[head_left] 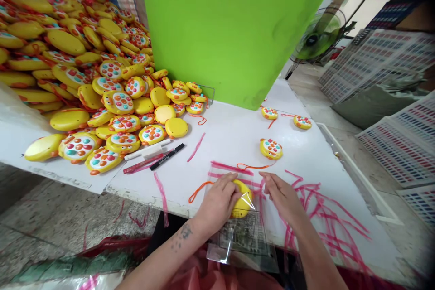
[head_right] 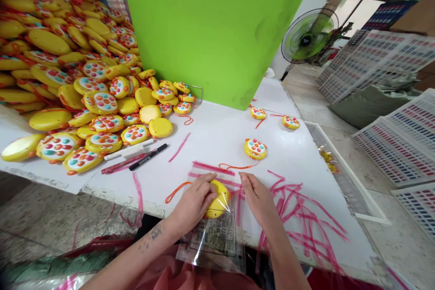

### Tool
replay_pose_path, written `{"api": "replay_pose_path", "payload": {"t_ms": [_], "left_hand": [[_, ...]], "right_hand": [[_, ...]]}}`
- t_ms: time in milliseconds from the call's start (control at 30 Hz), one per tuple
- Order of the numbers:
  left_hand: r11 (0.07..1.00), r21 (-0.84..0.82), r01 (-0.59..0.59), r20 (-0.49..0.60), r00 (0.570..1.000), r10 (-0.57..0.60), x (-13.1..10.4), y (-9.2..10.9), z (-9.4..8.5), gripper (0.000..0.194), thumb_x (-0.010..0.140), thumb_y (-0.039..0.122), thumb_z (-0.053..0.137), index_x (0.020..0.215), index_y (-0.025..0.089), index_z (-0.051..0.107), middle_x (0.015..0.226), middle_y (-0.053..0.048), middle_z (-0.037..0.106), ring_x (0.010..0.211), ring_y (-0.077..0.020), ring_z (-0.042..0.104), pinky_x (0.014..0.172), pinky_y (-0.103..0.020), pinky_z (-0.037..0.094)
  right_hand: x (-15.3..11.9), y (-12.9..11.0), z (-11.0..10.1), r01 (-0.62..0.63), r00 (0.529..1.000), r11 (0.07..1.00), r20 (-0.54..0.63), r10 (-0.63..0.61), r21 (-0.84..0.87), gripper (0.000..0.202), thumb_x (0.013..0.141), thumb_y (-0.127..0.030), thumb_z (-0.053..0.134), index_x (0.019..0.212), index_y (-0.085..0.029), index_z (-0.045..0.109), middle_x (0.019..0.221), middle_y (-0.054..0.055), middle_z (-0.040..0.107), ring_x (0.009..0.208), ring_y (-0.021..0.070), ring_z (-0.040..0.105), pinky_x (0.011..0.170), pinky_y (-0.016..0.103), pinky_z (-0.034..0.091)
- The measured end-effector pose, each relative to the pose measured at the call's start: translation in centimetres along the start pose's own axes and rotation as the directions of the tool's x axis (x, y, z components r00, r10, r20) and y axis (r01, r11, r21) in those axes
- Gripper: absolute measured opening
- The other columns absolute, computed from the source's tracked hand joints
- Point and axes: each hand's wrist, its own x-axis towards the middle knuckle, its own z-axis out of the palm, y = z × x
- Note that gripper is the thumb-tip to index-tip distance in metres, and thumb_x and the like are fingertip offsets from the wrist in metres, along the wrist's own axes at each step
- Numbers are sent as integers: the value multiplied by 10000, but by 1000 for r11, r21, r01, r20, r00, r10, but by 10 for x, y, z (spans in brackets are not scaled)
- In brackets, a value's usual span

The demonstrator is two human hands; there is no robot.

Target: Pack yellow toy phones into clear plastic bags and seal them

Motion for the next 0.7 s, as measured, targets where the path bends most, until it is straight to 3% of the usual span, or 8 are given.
{"api": "replay_pose_path", "payload": {"t_ms": [67, 200, 400, 467, 533, 600, 667, 700], "left_hand": [[999, -42, 1, 1, 1000, 0, 1, 0, -3, 75, 923, 176, 479, 894, 184, 548, 1301, -89, 546, 1233, -199, 471, 1036, -412, 414], [996, -93, 5, 31, 1000, -2, 4, 3, -10, 56, 910, 192, 511, 878, 191, 557, 1235, -70, 572, 1176, -200, 499, 999, -377, 423], [995, -19, 102, 199, 975, -97, 13, 20, -22, 125, 942, 221, 450, 890, 178, 555, 808, -32, 647, 765, -182, 599, 705, -301, 479], [998, 1, 67, 145, 987, -67, 12, 24, -25, 124, 934, 230, 472, 879, 179, 571, 834, -42, 656, 818, -198, 597, 762, -333, 472], [999, 22, 32, -15, 999, -31, 9, 23, -28, 94, 913, 240, 517, 954, 189, 585, 1018, -74, 648, 1011, -236, 557, 905, -405, 428], [999, 1, 39, -187, 982, -38, 4, 18, -30, 208, 904, 245, 533, 1108, 202, 544, 1231, -104, 557, 1186, -260, 460, 1007, -456, 358], [988, -100, 117, -267, 954, -140, -1, 12, -32, 319, 914, 264, 511, 1222, 195, 462, 1294, -132, 497, 1193, -250, 468, 989, -443, 393], [968, -175, 179, -256, 941, -220, -4, 10, -32, 348, 921, 286, 495, 1249, 185, 432, 1271, -140, 510, 1131, -237, 521, 935, -415, 444]], "right_hand": [[-7, 4, 0, -20, 996, 1000, 84, 21, -21, 399, 855, -501, 505, 1149, -275, 654, 839, 31, 716, 802, 263, 646, 765, 403, 482], [-20, -1, 13, 32, 982, 999, 187, -37, 28, 384, 888, -419, 464, 1213, -267, 601, 1017, 35, 705, 927, 246, 634, 839, 397, 467], [-27, -19, 33, 70, 997, 981, -31, -65, 180, 365, 908, -386, 453, 1219, -237, 572, 1106, 67, 666, 944, 221, 625, 823, 367, 492], [-27, -23, 34, 73, 996, 959, -62, -58, 275, 369, 911, -400, 463, 1229, -236, 554, 1008, 65, 686, 835, 204, 644, 745, 350, 522], [-28, -24, 33, 60, 997, 922, -65, -39, 382, 375, 914, -411, 470, 1236, -229, 534, 880, 48, 692, 686, 180, 641, 637, 328, 538], [-30, -25, 31, 67, 995, 880, -92, -27, 471, 365, 911, -407, 490, 1222, -222, 528, 817, 34, 686, 613, 163, 633, 571, 308, 540], [-32, -26, 29, 95, 990, 850, -138, -27, 519, 338, 905, -390, 516, 1196, -220, 537, 800, 25, 683, 597, 153, 637, 544, 289, 538], [-33, -27, 29, 111, 986, 841, -162, -29, 529, 324, 902, -381, 526, 1183, -220, 544, 793, 22, 682, 593, 148, 637, 533, 280, 536]]}}
